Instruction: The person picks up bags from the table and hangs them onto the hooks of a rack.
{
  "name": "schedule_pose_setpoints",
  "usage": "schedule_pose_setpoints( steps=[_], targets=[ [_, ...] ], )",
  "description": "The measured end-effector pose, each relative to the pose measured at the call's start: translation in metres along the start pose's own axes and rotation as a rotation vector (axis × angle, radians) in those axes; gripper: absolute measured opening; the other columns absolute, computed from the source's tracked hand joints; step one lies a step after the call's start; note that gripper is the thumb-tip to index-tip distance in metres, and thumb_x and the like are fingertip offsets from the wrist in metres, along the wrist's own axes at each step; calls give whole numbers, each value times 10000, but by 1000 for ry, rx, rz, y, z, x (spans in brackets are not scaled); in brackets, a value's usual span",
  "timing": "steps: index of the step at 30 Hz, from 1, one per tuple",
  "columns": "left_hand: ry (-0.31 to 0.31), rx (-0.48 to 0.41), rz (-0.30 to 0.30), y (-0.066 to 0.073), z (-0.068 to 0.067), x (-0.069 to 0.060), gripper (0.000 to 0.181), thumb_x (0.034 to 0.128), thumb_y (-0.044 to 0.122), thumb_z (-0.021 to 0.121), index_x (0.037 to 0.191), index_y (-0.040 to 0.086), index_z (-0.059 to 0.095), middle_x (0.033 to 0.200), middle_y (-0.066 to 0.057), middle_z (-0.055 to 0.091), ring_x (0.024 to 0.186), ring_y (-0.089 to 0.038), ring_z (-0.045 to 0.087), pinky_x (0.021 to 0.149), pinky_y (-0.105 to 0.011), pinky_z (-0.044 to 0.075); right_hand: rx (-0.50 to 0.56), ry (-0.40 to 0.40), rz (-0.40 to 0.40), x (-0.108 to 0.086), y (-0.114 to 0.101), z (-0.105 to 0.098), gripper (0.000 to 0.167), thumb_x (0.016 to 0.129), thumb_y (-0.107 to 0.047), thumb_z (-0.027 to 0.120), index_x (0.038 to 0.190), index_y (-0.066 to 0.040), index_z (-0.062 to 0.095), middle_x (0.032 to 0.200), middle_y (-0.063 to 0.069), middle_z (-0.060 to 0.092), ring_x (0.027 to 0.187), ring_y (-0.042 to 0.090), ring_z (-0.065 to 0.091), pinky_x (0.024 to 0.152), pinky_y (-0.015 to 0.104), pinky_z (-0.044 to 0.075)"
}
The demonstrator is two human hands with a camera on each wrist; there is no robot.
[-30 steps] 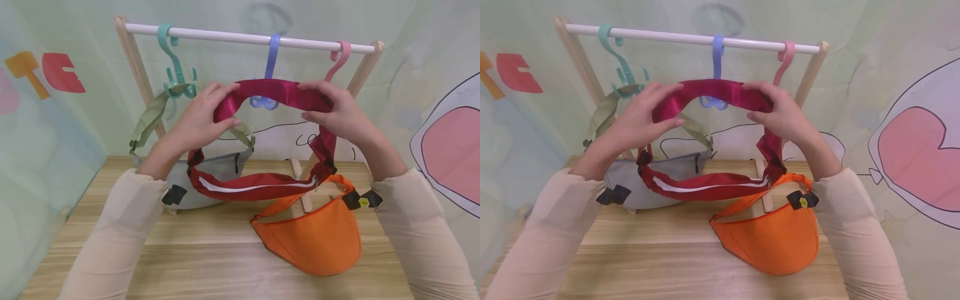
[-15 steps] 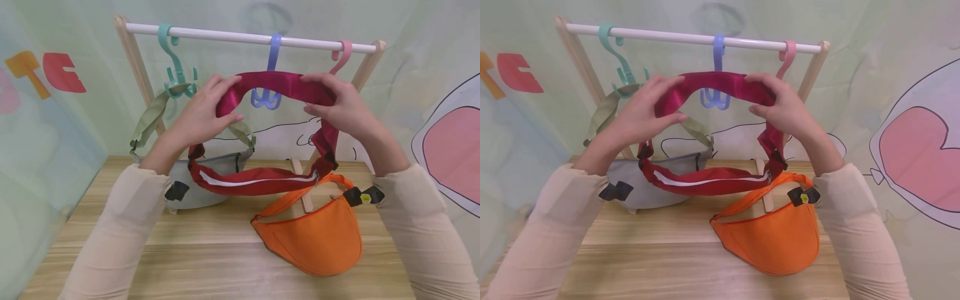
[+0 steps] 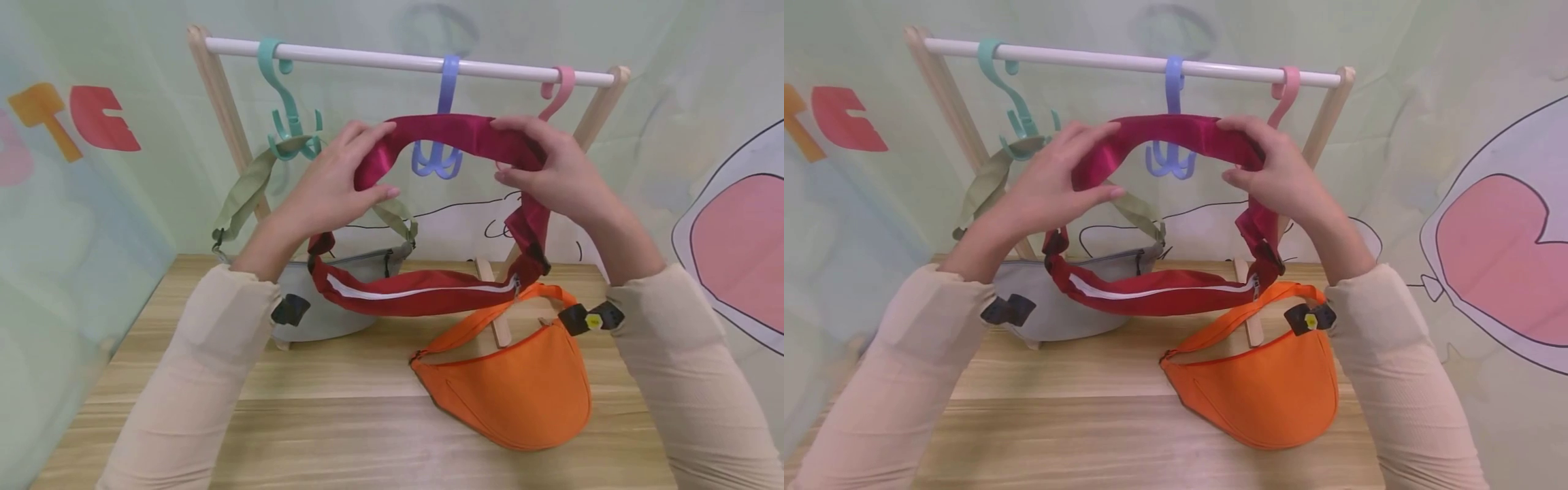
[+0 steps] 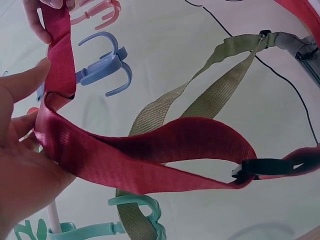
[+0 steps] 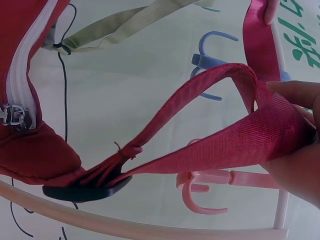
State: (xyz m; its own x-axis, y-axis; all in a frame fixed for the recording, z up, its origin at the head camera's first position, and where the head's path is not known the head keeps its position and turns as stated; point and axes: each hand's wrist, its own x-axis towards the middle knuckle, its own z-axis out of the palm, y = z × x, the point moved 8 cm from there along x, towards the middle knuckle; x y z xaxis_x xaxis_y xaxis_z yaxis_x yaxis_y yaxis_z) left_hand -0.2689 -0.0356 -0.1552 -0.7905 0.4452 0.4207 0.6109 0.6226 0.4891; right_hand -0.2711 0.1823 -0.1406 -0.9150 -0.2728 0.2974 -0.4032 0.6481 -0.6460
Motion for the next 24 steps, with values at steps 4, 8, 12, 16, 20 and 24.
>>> schedule_pose_setpoints(
  steps=[4, 8, 12, 16, 20, 24],
  targets=[
    [-7, 4, -8, -2, 1, 0, 723, 813, 207, 689, 1424, 129, 311, 1307, -97, 381, 1138, -246, 405, 836, -389, 473, -1, -7, -7, 2, 0, 3, 532, 861, -126, 627, 1350, -193, 428, 1178, 75, 512, 966, 192, 492, 766, 257, 444],
    [-12, 14, -14, -4, 1, 0, 729, 814, 210, 689, 1428, 134, 303, 1309, -96, 377, 1133, -247, 407, 831, -387, 475, -12, -12, -7, 3, 1, 4, 539, 861, -129, 627, 1354, -196, 421, 1186, 71, 506, 978, 194, 488, 773, 272, 446],
    [-18, 23, -19, -4, 2, 0, 741, 809, 206, 694, 1431, 141, 295, 1314, -93, 369, 1131, -248, 409, 827, -384, 477, -15, -14, -3, 4, 2, 5, 542, 860, -127, 628, 1355, -196, 419, 1179, 67, 502, 972, 195, 485, 770, 274, 445],
    [-32, 28, -21, -5, 3, 0, 754, 805, 215, 699, 1433, 144, 288, 1321, -93, 363, 1136, -252, 406, 831, -393, 476, -11, -15, 0, 4, 4, 6, 547, 859, -120, 628, 1358, -192, 414, 1142, 68, 502, 952, 195, 477, 759, 265, 437],
    [-36, 33, -26, -6, 4, 1, 762, 804, 223, 700, 1436, 146, 281, 1327, -95, 359, 1142, -255, 398, 835, -402, 472, -14, -17, 8, 4, 5, 6, 554, 859, -119, 627, 1362, -198, 407, 1118, 69, 497, 951, 198, 471, 758, 275, 432],
    [-34, 44, -26, -6, 5, 1, 765, 807, 226, 696, 1440, 152, 272, 1326, -92, 359, 1141, -246, 396, 833, -381, 474, -20, -11, 11, 6, 5, 6, 560, 859, -123, 628, 1365, -205, 402, 1147, 71, 501, 965, 203, 478, 772, 294, 435]
  ],
)
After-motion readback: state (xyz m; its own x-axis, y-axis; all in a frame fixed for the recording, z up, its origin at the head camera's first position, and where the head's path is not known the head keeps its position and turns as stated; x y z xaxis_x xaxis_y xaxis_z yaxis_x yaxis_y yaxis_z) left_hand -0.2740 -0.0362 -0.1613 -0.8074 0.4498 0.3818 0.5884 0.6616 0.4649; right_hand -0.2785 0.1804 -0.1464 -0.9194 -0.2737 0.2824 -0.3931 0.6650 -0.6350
